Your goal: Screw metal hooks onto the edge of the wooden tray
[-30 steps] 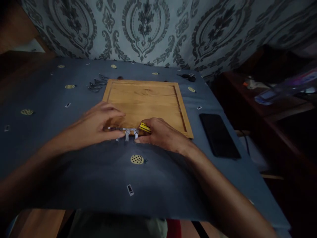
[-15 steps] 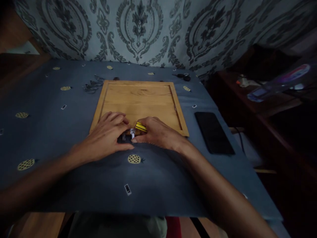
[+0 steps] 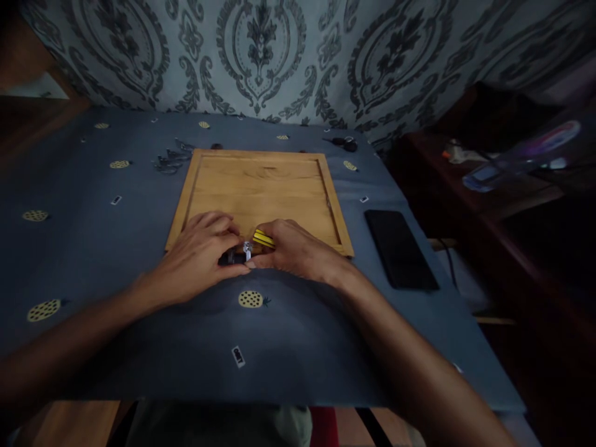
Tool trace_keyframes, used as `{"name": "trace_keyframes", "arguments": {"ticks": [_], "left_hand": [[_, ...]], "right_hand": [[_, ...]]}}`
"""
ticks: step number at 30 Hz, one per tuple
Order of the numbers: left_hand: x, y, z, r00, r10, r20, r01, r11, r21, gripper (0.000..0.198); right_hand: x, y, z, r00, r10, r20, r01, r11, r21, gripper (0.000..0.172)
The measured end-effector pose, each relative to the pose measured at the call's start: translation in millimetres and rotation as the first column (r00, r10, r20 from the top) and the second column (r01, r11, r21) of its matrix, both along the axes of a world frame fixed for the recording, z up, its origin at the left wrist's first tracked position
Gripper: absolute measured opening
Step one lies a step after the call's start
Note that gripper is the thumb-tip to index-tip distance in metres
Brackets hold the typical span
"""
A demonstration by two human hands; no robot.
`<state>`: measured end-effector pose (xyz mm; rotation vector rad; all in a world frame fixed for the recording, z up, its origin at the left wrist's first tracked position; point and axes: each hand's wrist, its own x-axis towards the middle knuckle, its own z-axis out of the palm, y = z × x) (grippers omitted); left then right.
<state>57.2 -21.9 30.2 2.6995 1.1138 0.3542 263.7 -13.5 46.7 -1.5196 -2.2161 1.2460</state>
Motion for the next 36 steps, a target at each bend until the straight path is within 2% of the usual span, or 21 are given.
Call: {"name": "trace_keyframes", "arguments": {"ticks": [6,19,29,36], "left_hand": [[0.8,-1.2,0.7,1.0,0.012,-0.011,-0.012,1.0,0.002,0.029],[-5.8,2.3,2.3,1.0,0.01,0.013,-0.01,1.0,0.011,0.032],[-7.1,-0.3,-3.3,0.999,-0.035,0.019,0.034,0.998,0.045,0.032],[-3.3,-4.4,0.8,0.997,-0.055,-0.052,0.059,0.995,0.081,0.031]], "right_hand": [[1.2,-0.7,-1.3,1.0,0.007,-0.024,-0.007,1.0,0.0,0.022],[-0.2,-1.1,2.0,1.0,0.001,0.026,-0.001,1.0,-0.003,0.03],[-0.6,-1.5,2.7,1.0,-0.002,0.026,0.002,1.0,0.006,0.026],[-0.2,-1.0,1.4,0.999,0.014,0.039,-0.015,1.0,0.015,0.023]]}}
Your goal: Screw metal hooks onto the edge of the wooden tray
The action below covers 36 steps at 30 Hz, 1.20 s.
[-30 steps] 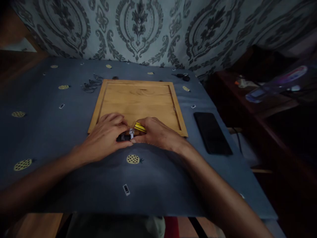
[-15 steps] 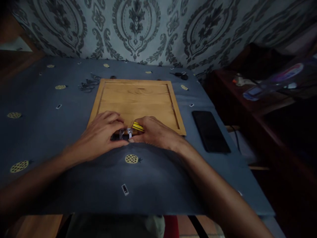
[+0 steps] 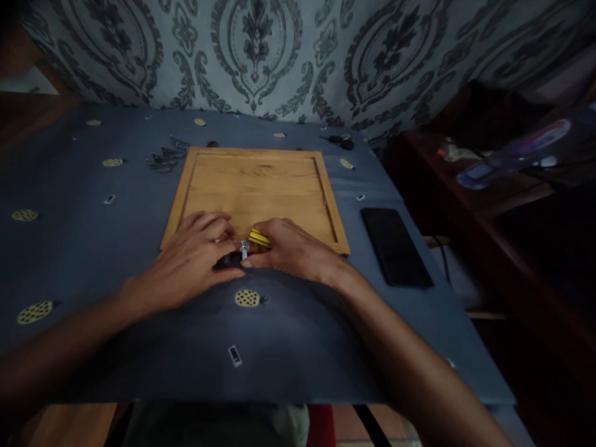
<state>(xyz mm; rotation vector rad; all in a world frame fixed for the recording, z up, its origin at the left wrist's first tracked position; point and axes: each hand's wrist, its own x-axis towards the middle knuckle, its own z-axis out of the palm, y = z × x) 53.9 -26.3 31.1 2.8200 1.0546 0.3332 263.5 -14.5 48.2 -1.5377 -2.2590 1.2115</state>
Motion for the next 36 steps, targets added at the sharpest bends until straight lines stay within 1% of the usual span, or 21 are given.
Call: {"name": "trace_keyframes", "arguments": {"ticks": [2,4,6,7,8,9,10,11,12,13,14,15,16,17,19,21,22,25,27,31,36], "left_hand": [[1,-1,1.3,1.0,-0.003,-0.019,0.003,1.0,0.013,0.034],[2,-2,1.4,1.0,-0.003,-0.022,0.003,1.0,0.02,0.035],[2,-2,0.4,1.0,-0.003,-0.01,0.003,1.0,0.025,0.034],[1,-2,-0.6,1.0,-0.006,0.0,0.006,1.0,0.028,0.033],[1,-2,-1.6,1.0,-0.008,0.011,0.008,0.999,0.032,0.032],[1,-2,-2.7,1.0,-0.01,0.019,0.009,0.999,0.035,0.031],[0,-2,-3.7,1.0,-0.012,0.025,0.011,0.999,0.035,0.03],[0,-2,-4.6,0.999,-0.012,0.03,0.01,0.999,0.035,0.03],[0,-2,-5.3,0.999,-0.009,0.034,0.008,0.999,0.035,0.03],[-1,-2,-5.9,0.999,-0.008,0.037,0.007,0.999,0.036,0.03],[-1,-2,-6.3,0.999,-0.007,0.038,0.005,0.999,0.039,0.03],[-1,-2,-6.6,0.999,-0.007,0.041,0.005,0.999,0.045,0.031],[-2,-2,-6.8,0.999,-0.008,0.043,0.005,0.999,0.052,0.031],[-2,-2,-7.0,0.999,-0.011,0.043,0.008,0.998,0.059,0.031],[-2,-2,-7.5,0.999,-0.013,0.045,0.01,0.997,0.071,0.032],[-2,-3,-8.0,0.999,-0.008,0.046,0.004,0.997,0.074,0.033],[-2,-3,-8.2,0.999,-0.004,0.044,0.0,0.997,0.075,0.033],[-1,-4,-8.5,0.999,0.007,0.038,-0.01,0.996,0.083,0.033],[-1,-4,-8.5,0.999,0.009,0.033,-0.012,0.996,0.092,0.032],[0,-4,-8.3,0.999,0.007,0.032,-0.01,0.996,0.09,0.032],[1,-4,-8.3,0.999,0.016,0.032,-0.018,0.998,0.062,0.032]], "right_hand": [[2,0,-1.8,1.0,0.011,-0.004,-0.011,1.0,0.016,0.024],[4,0,-2.0,0.999,-0.013,-0.044,0.015,0.999,0.05,0.031],[6,-1,0.9,0.984,-0.105,-0.146,0.121,0.988,0.1,0.039],[6,-2,3.7,0.96,-0.173,-0.221,0.203,0.971,0.123,0.041],[7,-3,7.3,0.919,-0.241,-0.31,0.295,0.946,0.137,0.04],[7,-4,11.5,0.862,-0.294,-0.413,0.379,0.914,0.141,0.037],[6,-5,16.2,0.79,-0.32,-0.523,0.452,0.88,0.146,0.033],[6,-7,21.1,0.718,-0.312,-0.622,0.506,0.848,0.159,0.031],[5,-9,26.1,0.661,-0.277,-0.698,0.542,0.819,0.188,0.028],[4,-11,30.8,0.632,-0.233,-0.739,0.567,0.79,0.236,0.026],[3,-13,35.1,0.64,-0.197,-0.743,0.582,0.755,0.302,0.026],[2,-15,38.8,0.672,-0.18,-0.718,0.591,0.715,0.374,0.027],[0,-18,41.7,0.708,-0.183,-0.682,0.59,0.683,0.43,0.03],[-3,-20,43.7,0.739,-0.196,-0.645,0.582,0.668,0.464,0.033],[-9,-23,44.4,0.773,-0.202,-0.602,0.557,0.67,0.49,0.035],[-14,-25,40.7,0.783,-0.18,-0.596,0.536,0.682,0.498,0.032],[-17,-25,37.3,0.783,-0.176,-0.596,0.538,0.672,0.509,0.03],[-20,-26,24.6,0.785,-0.203,-0.585,0.569,0.611,0.55,0.027],[-20,-26,16.9,0.796,-0.226,-0.562,0.57,0.591,0.571,0.028],[-17,-27,9.8,0.812,-0.238,-0.533,0.552,0.609,0.569,0.03],[-19,-27,10.3,0.83,-0.221,-0.512,0.521,0.636,0.57,0.028]]}}
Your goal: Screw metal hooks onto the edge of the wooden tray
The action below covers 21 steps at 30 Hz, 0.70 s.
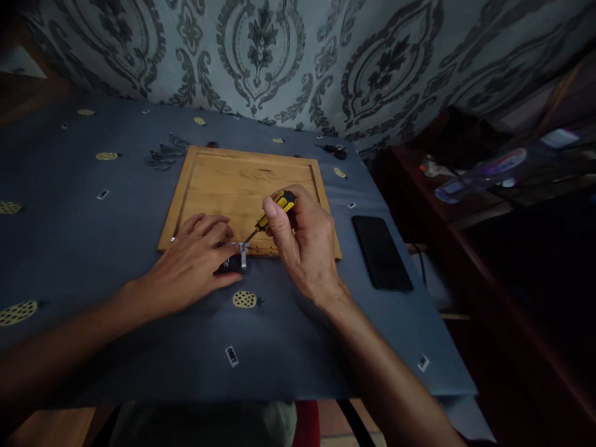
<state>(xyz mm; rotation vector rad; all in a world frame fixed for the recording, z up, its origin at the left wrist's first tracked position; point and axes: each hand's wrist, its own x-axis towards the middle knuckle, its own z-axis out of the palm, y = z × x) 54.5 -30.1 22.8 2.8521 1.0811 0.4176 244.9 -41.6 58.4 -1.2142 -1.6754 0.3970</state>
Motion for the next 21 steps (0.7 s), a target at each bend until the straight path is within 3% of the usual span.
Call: {"name": "trace_keyframes", "arguments": {"ticks": [13,17,21], "left_hand": [[0.6,-0.8,0.1,1.0,0.009,-0.009,-0.009,1.0,0.022,0.032],[0.5,-1.0,0.4,1.0,0.011,-0.018,-0.011,1.0,0.028,0.033],[-0.4,-0.9,0.4,1.0,-0.003,-0.021,0.004,1.0,0.028,0.031]], "right_hand": [[-1.0,1.0,-2.2,0.999,0.021,0.033,-0.02,1.0,-0.012,0.024],[-2.4,0.8,0.0,0.997,0.048,-0.055,-0.052,0.997,-0.061,0.026],[-2.2,5.4,6.0,0.967,0.147,-0.209,-0.18,0.973,-0.146,0.028]]}}
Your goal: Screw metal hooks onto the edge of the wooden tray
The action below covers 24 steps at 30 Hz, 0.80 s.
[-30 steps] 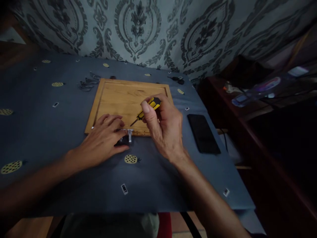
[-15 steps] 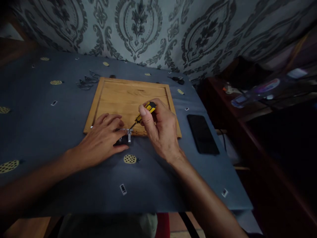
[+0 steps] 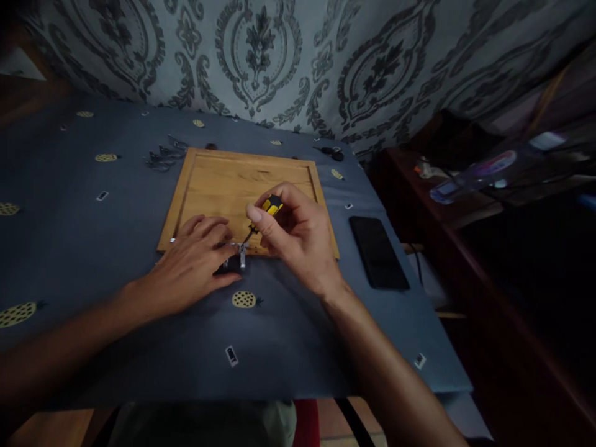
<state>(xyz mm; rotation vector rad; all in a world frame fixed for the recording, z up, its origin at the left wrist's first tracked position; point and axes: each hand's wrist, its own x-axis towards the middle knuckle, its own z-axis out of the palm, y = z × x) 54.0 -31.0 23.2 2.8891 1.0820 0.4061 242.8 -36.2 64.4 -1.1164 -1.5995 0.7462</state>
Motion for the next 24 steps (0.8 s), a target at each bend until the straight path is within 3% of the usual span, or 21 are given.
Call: {"name": "trace_keyframes", "arguments": {"ticks": [5,8,16,24], "left_hand": [[-1,0,-1.5,1.0,-0.019,0.013,0.018,1.0,0.013,0.03],[-1,-1,-2.2,1.0,-0.017,0.014,0.016,1.0,0.017,0.029],[-1,-1,-1.4,0.999,-0.015,0.032,0.015,1.0,0.001,0.028],[-1,-2,-0.8,1.0,-0.006,0.025,0.006,1.0,-0.006,0.029]], "right_hand": [[8,7,10.5,0.984,0.179,-0.013,-0.179,0.979,-0.093,0.027],[12,10,11.1,0.974,0.226,-0.006,-0.225,0.967,-0.119,0.024],[8,9,-3.6,0.989,0.147,0.004,-0.146,0.989,-0.025,0.021],[6,8,-4.4,0.996,0.089,0.021,-0.089,0.996,0.001,0.025]]}}
